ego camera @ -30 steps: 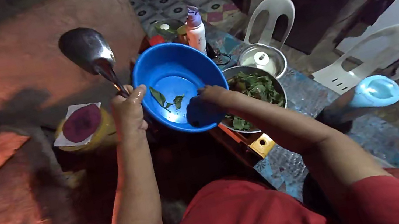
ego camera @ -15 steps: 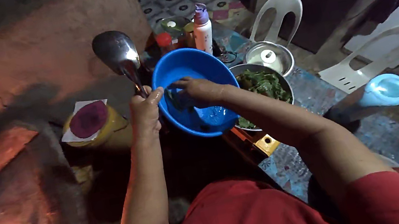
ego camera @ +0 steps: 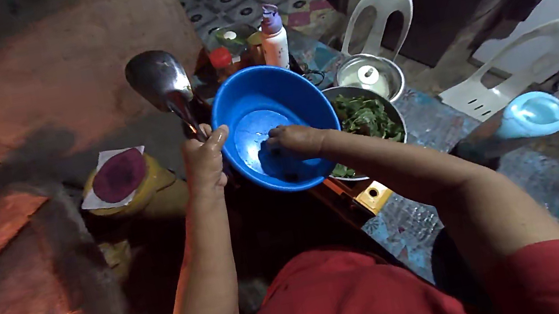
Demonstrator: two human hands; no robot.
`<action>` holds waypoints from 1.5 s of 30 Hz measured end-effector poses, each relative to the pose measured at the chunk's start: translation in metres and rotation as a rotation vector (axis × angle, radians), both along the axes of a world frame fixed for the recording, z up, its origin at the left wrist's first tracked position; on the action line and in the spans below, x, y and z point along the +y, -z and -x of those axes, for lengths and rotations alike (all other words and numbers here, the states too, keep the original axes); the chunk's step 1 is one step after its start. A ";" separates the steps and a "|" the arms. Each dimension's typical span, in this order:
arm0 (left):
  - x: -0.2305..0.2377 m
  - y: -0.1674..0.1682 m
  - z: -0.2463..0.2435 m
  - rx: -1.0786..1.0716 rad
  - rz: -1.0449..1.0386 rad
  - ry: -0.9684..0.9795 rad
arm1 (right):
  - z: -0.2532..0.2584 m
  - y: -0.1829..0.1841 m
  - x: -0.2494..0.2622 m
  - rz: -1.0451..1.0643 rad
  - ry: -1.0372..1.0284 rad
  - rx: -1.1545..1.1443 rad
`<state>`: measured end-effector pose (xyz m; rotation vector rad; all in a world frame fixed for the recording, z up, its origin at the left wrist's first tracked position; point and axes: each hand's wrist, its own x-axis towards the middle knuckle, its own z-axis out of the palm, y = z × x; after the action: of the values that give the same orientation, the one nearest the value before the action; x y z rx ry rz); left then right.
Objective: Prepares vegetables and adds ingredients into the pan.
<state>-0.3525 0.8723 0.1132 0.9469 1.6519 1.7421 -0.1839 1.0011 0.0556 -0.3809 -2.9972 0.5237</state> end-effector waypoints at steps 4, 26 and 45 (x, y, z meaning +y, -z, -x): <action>-0.003 -0.001 0.006 0.037 -0.002 0.025 | -0.019 -0.012 0.007 0.327 0.020 0.026; -0.009 0.006 0.002 0.002 -0.007 -0.080 | -0.019 -0.004 -0.033 0.166 0.120 -0.297; -0.029 0.014 0.034 -0.071 -0.018 -0.086 | -0.061 -0.125 0.003 0.023 0.375 0.333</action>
<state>-0.3862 0.8437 0.0995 0.8231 1.6562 1.8285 -0.1232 1.0037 0.1805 -0.7539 -2.5211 0.5231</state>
